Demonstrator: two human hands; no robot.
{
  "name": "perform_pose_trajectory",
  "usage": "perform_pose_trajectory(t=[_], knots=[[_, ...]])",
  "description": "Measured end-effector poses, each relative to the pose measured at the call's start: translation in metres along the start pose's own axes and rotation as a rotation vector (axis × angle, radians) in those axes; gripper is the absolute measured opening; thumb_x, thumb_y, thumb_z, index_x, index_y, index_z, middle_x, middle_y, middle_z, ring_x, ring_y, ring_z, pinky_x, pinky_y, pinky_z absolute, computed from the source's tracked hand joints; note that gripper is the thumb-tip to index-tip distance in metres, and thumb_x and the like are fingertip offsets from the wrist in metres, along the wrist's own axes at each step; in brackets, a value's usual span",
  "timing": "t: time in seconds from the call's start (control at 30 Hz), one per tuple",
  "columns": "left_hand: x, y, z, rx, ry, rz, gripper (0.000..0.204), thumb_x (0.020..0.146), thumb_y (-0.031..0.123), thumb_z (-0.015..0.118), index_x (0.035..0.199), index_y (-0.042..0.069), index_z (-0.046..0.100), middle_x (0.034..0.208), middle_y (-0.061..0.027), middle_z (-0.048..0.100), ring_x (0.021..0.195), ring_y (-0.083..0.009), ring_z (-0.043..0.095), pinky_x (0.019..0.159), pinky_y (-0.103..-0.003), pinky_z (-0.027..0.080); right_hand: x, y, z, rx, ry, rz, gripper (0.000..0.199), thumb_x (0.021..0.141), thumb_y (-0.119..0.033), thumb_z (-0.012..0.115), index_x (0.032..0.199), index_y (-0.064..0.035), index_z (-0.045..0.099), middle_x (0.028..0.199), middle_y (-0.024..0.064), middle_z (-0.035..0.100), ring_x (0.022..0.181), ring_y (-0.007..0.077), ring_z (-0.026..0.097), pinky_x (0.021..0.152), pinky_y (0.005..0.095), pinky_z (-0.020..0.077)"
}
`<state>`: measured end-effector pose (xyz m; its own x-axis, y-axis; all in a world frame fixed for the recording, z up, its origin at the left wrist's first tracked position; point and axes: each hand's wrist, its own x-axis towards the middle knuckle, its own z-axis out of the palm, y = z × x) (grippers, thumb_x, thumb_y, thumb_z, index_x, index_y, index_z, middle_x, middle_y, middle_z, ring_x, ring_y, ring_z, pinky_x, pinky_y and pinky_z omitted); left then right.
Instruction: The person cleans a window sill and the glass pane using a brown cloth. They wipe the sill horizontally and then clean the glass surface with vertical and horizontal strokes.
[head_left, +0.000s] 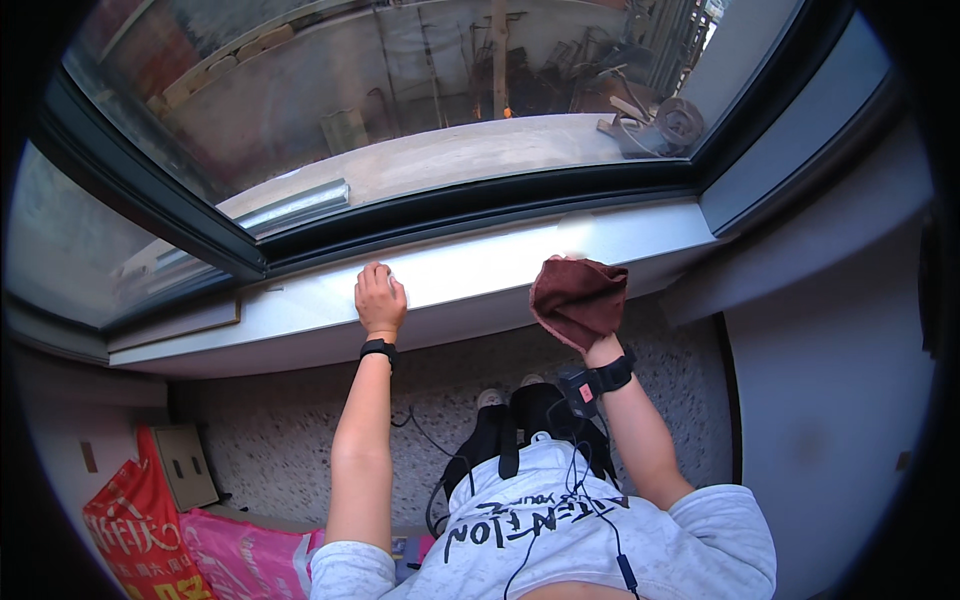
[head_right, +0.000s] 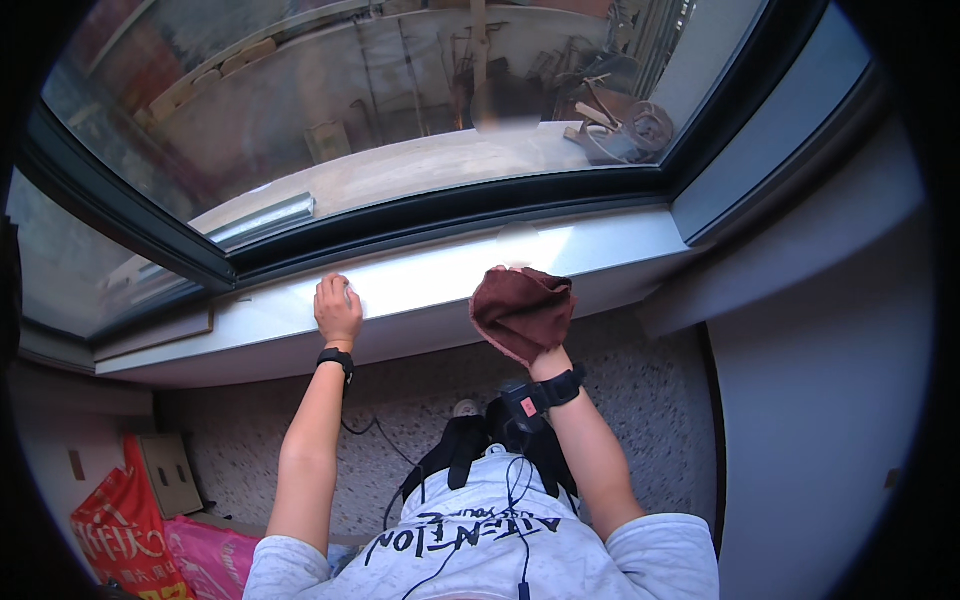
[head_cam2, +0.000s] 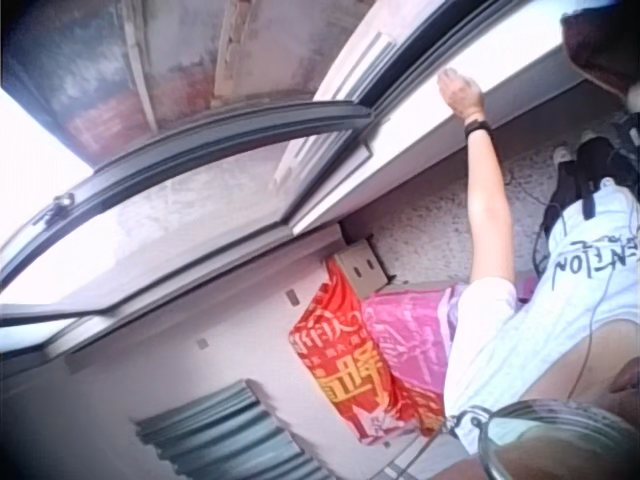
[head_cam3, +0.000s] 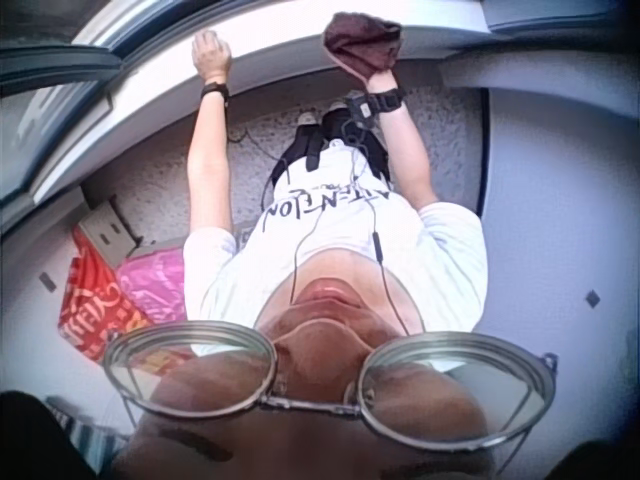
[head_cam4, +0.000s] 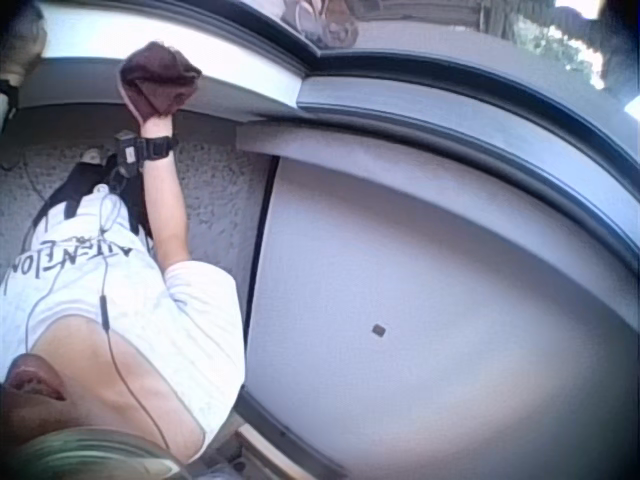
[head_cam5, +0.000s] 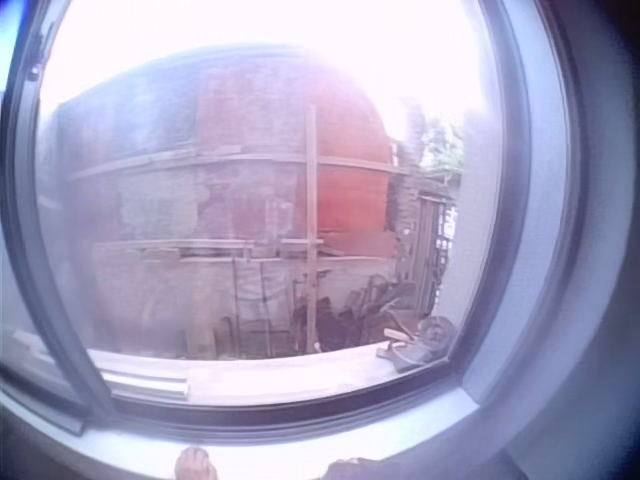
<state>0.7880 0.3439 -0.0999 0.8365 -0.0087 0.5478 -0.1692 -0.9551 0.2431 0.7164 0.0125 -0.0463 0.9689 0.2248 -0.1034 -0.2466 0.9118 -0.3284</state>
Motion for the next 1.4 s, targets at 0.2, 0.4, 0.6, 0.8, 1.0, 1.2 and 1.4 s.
perform_pose_trajectory(t=[0.2, 0.4, 0.6, 0.8, 1.0, 1.2, 1.4], knots=[[0.000, 0.001, 0.000, -0.020, 0.012, -0.019, 0.017, 0.079, 0.014, 0.055, 0.093, 0.005, 0.057, 0.103, -0.0117, 0.055, 0.098, -0.0285, 0.054, 0.083, -0.037, 0.045, -0.024, -0.028, 0.011, 0.312, 0.497, 0.151, 0.053, 0.092, -0.045, 0.039, 0.127, -0.0079, 0.051, 0.128, 0.0173, 0.053, 0.116, 0.0363, 0.051, 0.102, 0.0560, 0.0362], [0.001, 0.003, -0.002, -0.032, 0.040, 0.003, 0.014, 0.080, 0.011, 0.053, 0.092, 0.004, 0.055, 0.103, -0.0116, 0.055, 0.097, -0.0295, 0.054, 0.083, -0.038, 0.043, -0.057, -0.051, 0.020, 0.065, 0.505, 0.020, 0.051, 0.097, -0.040, 0.032, 0.131, -0.0053, 0.047, 0.136, 0.0181, 0.048, 0.125, 0.0397, 0.044, 0.104, 0.0611, 0.0327], [0.000, 0.002, -0.002, -0.055, 0.018, -0.018, 0.014, 0.080, 0.011, 0.053, 0.092, 0.004, 0.055, 0.102, -0.0117, 0.055, 0.097, -0.0294, 0.053, 0.083, -0.038, 0.043, -0.065, -0.077, 0.006, 0.129, 0.493, -0.222, 0.051, 0.098, -0.039, 0.032, 0.134, -0.0060, 0.045, 0.137, 0.0156, 0.047, 0.126, 0.0363, 0.045, 0.107, 0.0528, 0.0327], [0.000, 0.002, -0.001, -0.039, 0.029, -0.015, 0.014, 0.080, 0.011, 0.053, 0.092, 0.004, 0.055, 0.101, -0.0117, 0.054, 0.096, -0.0292, 0.053, 0.082, -0.038, 0.044, 0.008, -0.087, 0.023, -1.294, 0.090, -0.460, 0.048, 0.098, -0.034, 0.036, 0.138, -0.0063, 0.041, 0.145, 0.0128, 0.038, 0.137, 0.0298, 0.030, 0.111, 0.0442, 0.0212], [0.001, 0.001, 0.000, -0.035, 0.015, 0.002, 0.017, 0.078, 0.013, 0.055, 0.093, 0.005, 0.056, 0.102, -0.0119, 0.055, 0.097, -0.0286, 0.054, 0.083, -0.037, 0.044, 0.041, -0.028, -0.029, -2.695, 0.132, -0.346, 0.056, 0.094, -0.036, 0.046, 0.139, -0.0034, 0.038, 0.147, 0.0147, 0.033, 0.139, 0.0315, 0.025, 0.112, 0.0555, 0.0100], [-0.001, 0.001, 0.000, -0.036, 0.013, -0.011, 0.017, 0.078, 0.013, 0.055, 0.092, 0.005, 0.056, 0.103, -0.0124, 0.056, 0.098, -0.0291, 0.054, 0.082, -0.037, 0.045, 0.040, -0.055, -0.046, -2.604, 0.674, -0.436, 0.055, 0.093, -0.034, 0.050, 0.136, -0.0004, 0.040, 0.141, 0.0213, 0.038, 0.134, 0.0340, 0.032, 0.111, 0.0565, 0.0133], [0.002, 0.003, 0.000, -0.020, 0.013, 0.006, 0.016, 0.078, 0.013, 0.054, 0.092, 0.005, 0.056, 0.102, -0.0125, 0.056, 0.097, -0.0287, 0.054, 0.082, -0.037, 0.046, 0.069, -0.014, -0.033, -2.453, 0.314, -0.673, 0.059, 0.091, -0.031, 0.052, 0.135, 0.0055, 0.038, 0.141, 0.0250, 0.037, 0.134, 0.0368, 0.032, 0.112, 0.0455, 0.0197]])
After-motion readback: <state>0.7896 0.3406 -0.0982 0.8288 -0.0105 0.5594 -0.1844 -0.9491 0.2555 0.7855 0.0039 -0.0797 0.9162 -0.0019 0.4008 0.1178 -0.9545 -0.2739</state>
